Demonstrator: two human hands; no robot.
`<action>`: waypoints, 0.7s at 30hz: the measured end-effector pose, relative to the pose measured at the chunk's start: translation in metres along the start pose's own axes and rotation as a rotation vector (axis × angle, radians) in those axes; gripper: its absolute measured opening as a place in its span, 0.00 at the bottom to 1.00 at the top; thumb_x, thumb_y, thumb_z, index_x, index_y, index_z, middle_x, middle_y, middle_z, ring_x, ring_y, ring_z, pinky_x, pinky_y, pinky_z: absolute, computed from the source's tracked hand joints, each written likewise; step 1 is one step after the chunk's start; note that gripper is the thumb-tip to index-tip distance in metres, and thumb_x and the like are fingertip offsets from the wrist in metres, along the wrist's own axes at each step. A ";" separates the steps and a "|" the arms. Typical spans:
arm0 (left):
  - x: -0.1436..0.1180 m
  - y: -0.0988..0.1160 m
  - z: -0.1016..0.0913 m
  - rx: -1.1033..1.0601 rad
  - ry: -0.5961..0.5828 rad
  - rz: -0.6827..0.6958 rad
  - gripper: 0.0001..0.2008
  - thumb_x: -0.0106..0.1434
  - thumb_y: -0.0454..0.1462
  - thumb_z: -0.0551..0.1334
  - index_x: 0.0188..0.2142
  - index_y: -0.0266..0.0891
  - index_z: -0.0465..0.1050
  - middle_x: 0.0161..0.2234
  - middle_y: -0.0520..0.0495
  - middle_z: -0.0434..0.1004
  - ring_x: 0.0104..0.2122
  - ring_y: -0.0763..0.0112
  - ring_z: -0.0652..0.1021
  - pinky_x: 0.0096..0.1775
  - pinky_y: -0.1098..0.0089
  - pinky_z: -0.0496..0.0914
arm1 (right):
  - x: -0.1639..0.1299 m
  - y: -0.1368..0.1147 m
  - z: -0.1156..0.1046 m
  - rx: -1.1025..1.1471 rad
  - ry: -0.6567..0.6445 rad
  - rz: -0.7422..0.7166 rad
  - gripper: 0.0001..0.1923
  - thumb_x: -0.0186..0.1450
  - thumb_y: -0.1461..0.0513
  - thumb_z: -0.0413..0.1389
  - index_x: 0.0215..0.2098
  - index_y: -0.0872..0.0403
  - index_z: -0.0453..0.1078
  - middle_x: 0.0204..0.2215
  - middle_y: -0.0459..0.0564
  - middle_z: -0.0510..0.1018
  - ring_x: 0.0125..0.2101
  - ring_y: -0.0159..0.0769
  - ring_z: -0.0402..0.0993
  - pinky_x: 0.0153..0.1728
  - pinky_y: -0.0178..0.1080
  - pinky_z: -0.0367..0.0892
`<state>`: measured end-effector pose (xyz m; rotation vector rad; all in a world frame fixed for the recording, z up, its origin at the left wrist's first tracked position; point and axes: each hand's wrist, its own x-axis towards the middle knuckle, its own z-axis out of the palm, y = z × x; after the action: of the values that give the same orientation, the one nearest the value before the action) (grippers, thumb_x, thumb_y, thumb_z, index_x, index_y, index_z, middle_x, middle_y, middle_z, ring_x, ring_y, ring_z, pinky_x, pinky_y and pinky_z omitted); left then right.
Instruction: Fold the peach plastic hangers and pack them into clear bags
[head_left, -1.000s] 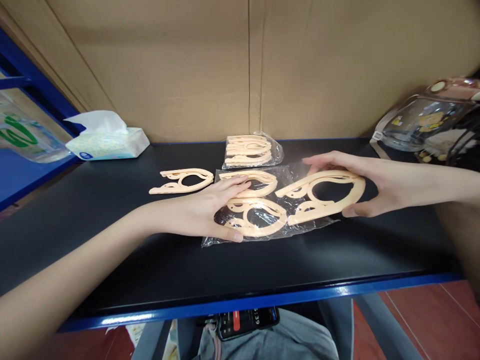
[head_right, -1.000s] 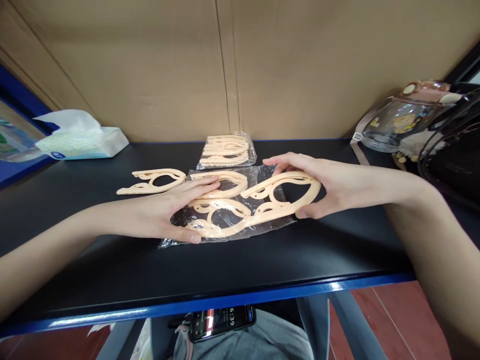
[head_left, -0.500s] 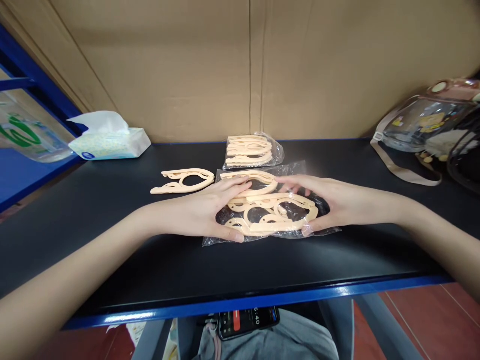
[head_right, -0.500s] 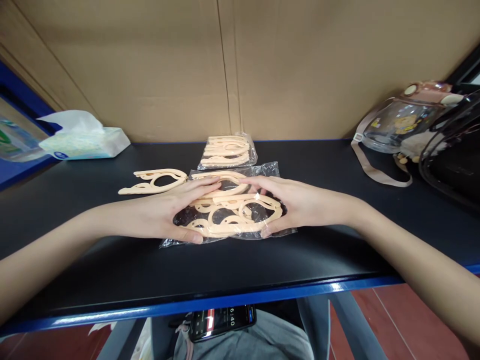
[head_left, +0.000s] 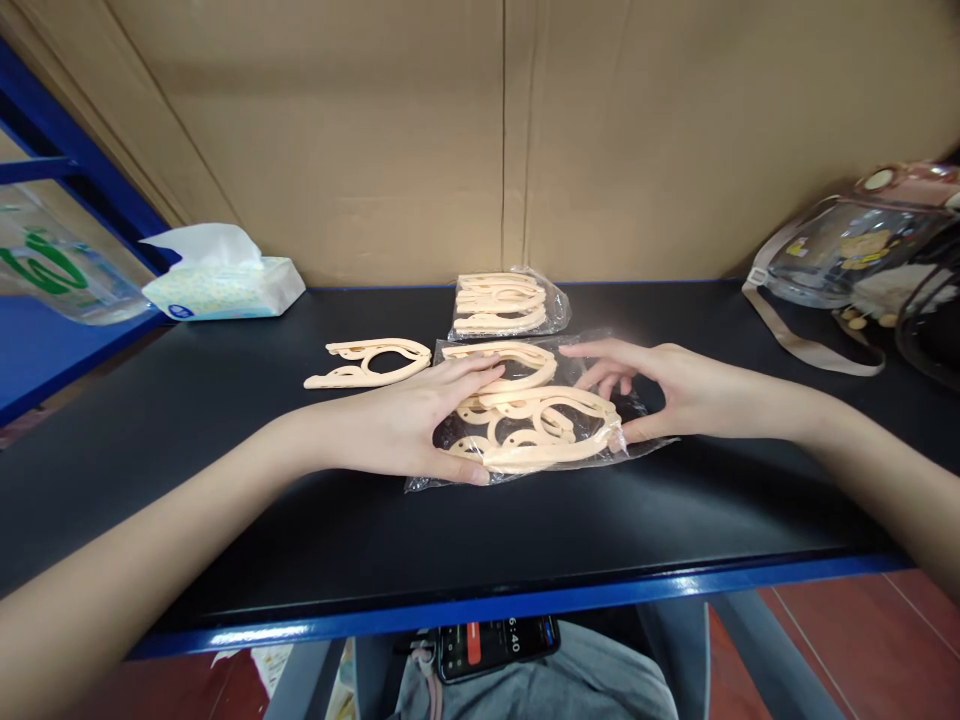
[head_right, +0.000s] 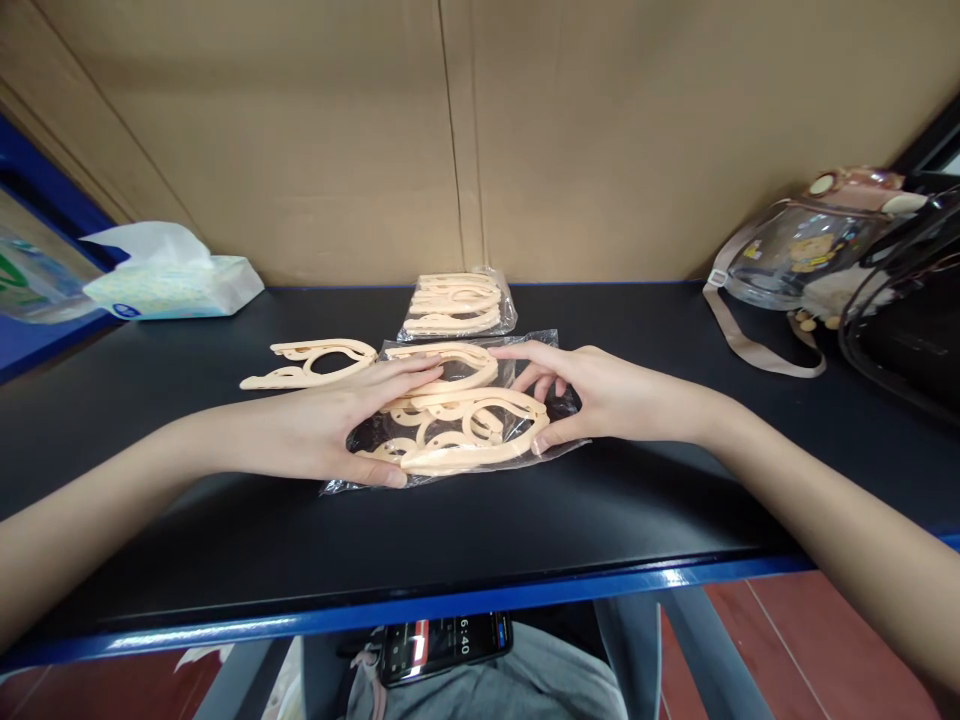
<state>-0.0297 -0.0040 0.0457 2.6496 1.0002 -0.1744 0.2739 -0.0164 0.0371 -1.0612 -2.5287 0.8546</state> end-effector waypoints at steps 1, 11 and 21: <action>0.000 0.000 0.000 0.003 0.002 0.003 0.51 0.59 0.61 0.58 0.70 0.40 0.37 0.71 0.43 0.32 0.69 0.53 0.44 0.66 0.57 0.46 | 0.000 0.001 -0.001 -0.013 0.003 0.003 0.45 0.58 0.54 0.64 0.68 0.43 0.49 0.47 0.46 0.78 0.41 0.35 0.74 0.44 0.40 0.69; 0.001 0.004 0.000 0.034 0.011 0.008 0.50 0.60 0.61 0.57 0.70 0.40 0.37 0.71 0.44 0.32 0.69 0.53 0.44 0.66 0.59 0.45 | -0.005 0.001 -0.010 -0.018 -0.020 0.004 0.42 0.61 0.54 0.61 0.69 0.42 0.48 0.49 0.48 0.78 0.38 0.35 0.75 0.41 0.40 0.70; -0.001 0.008 0.000 0.039 0.019 -0.021 0.48 0.61 0.58 0.57 0.70 0.37 0.38 0.71 0.41 0.33 0.69 0.52 0.44 0.66 0.58 0.46 | -0.003 0.001 -0.005 0.018 -0.031 -0.016 0.38 0.61 0.54 0.62 0.67 0.43 0.54 0.43 0.47 0.80 0.37 0.35 0.77 0.38 0.38 0.71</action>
<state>-0.0250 -0.0103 0.0479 2.6812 1.0409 -0.1759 0.2785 -0.0162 0.0402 -1.0288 -2.5466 0.8950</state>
